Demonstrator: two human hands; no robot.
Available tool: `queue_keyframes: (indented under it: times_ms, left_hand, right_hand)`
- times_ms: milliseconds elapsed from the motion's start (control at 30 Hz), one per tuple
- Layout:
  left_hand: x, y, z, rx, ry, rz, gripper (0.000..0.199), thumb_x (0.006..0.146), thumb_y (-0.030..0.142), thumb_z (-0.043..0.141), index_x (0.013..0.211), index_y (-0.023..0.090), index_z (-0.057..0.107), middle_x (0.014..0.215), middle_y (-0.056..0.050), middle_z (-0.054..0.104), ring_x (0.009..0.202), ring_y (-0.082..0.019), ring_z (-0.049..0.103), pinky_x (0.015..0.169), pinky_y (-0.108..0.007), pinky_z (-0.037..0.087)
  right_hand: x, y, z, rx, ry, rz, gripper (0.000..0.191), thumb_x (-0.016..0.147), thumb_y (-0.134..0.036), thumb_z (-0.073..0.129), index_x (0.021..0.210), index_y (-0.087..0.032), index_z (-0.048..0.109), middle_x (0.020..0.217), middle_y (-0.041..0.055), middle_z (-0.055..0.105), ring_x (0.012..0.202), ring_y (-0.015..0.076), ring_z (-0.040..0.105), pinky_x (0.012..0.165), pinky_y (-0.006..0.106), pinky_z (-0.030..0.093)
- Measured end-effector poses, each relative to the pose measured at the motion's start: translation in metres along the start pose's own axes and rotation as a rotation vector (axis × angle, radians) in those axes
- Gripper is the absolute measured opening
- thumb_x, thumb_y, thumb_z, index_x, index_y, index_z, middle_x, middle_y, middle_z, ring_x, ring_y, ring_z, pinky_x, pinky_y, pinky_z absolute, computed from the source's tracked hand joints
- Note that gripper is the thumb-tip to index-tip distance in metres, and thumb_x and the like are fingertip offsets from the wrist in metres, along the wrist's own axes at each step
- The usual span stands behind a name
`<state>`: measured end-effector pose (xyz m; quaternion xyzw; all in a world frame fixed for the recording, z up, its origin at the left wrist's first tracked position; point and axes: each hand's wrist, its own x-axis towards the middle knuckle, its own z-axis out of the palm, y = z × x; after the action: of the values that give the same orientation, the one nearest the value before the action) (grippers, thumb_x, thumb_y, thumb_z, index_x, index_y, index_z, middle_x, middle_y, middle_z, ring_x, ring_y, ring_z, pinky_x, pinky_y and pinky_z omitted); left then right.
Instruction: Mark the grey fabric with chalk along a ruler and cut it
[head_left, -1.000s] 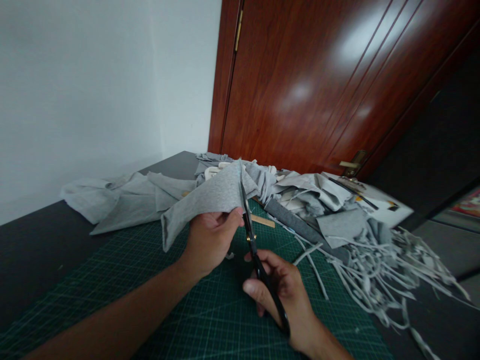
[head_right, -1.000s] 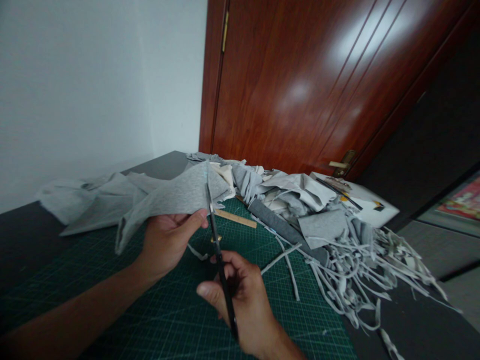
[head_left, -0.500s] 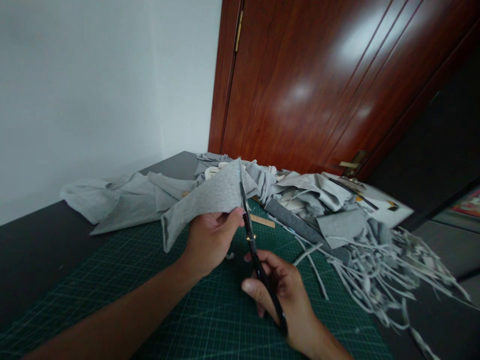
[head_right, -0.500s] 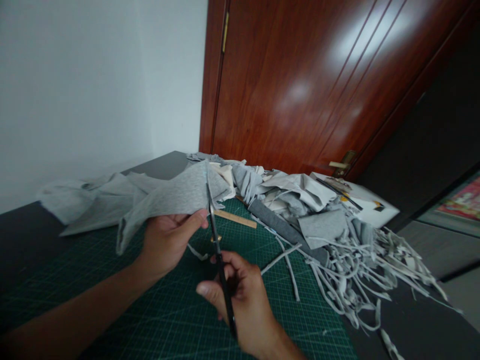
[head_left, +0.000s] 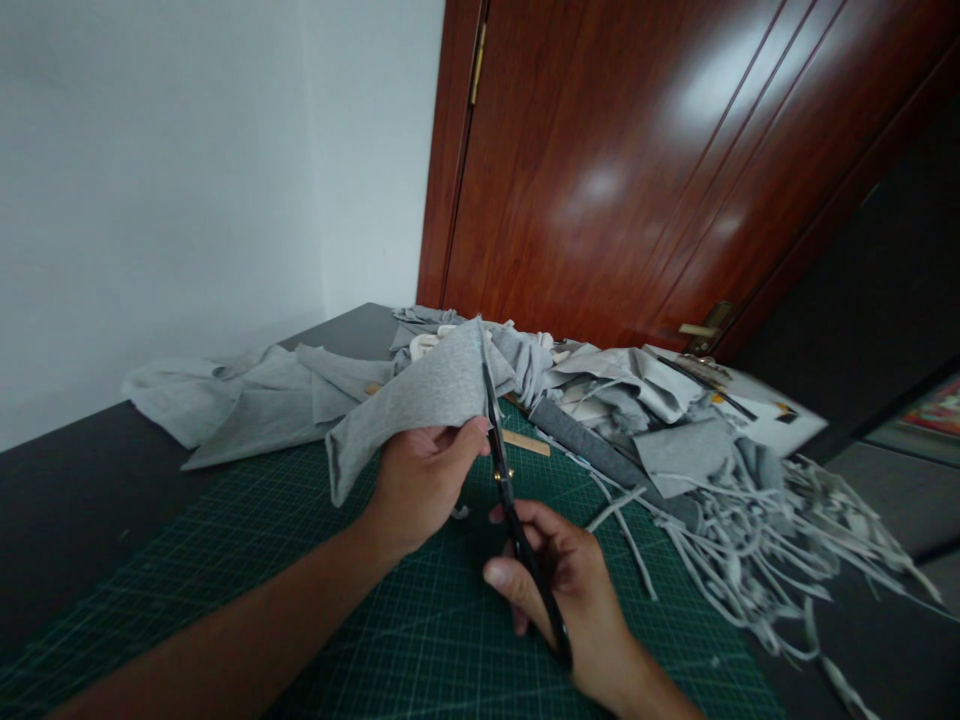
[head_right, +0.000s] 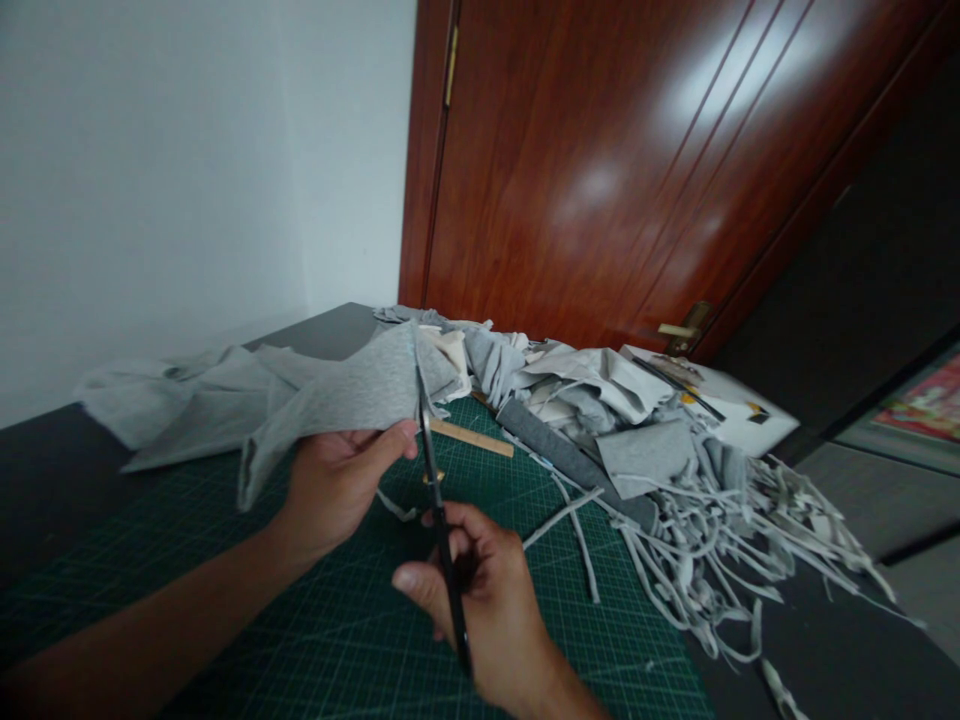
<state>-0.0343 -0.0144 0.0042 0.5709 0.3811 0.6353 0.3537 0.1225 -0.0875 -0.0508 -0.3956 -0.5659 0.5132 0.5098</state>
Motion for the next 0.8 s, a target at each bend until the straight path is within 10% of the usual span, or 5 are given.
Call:
queue_keyframes:
  times_ms: [300,800]
  left_hand:
    - [-0.006,-0.007,0.001,-0.06,-0.11,-0.268,0.031,0.079,0.051,0.07,0.064,0.024,0.07,0.059,-0.002,0.073,0.049,-0.019,0.067,0.042,-0.026,0.048]
    - [-0.002,-0.02,-0.002,-0.126,-0.196,-0.28,0.031,0.081,0.047,0.07,0.06,0.024,0.069,0.06,-0.003,0.072,0.054,-0.019,0.068,0.047,-0.027,0.05]
  right_hand:
    - [-0.001,0.002,-0.002,0.038,-0.01,-0.062,0.054,0.072,-0.042,0.103,0.112,-0.019,0.076,0.064,-0.0074,0.056,0.049,0.0085,0.044,0.045,0.017,0.038]
    - [0.001,0.001,-0.004,-0.028,0.013,-0.063,0.048,0.075,-0.045,0.101,0.109,-0.021,0.077,0.065,-0.0077,0.053,0.05,0.0091,0.044,0.044,0.019,0.036]
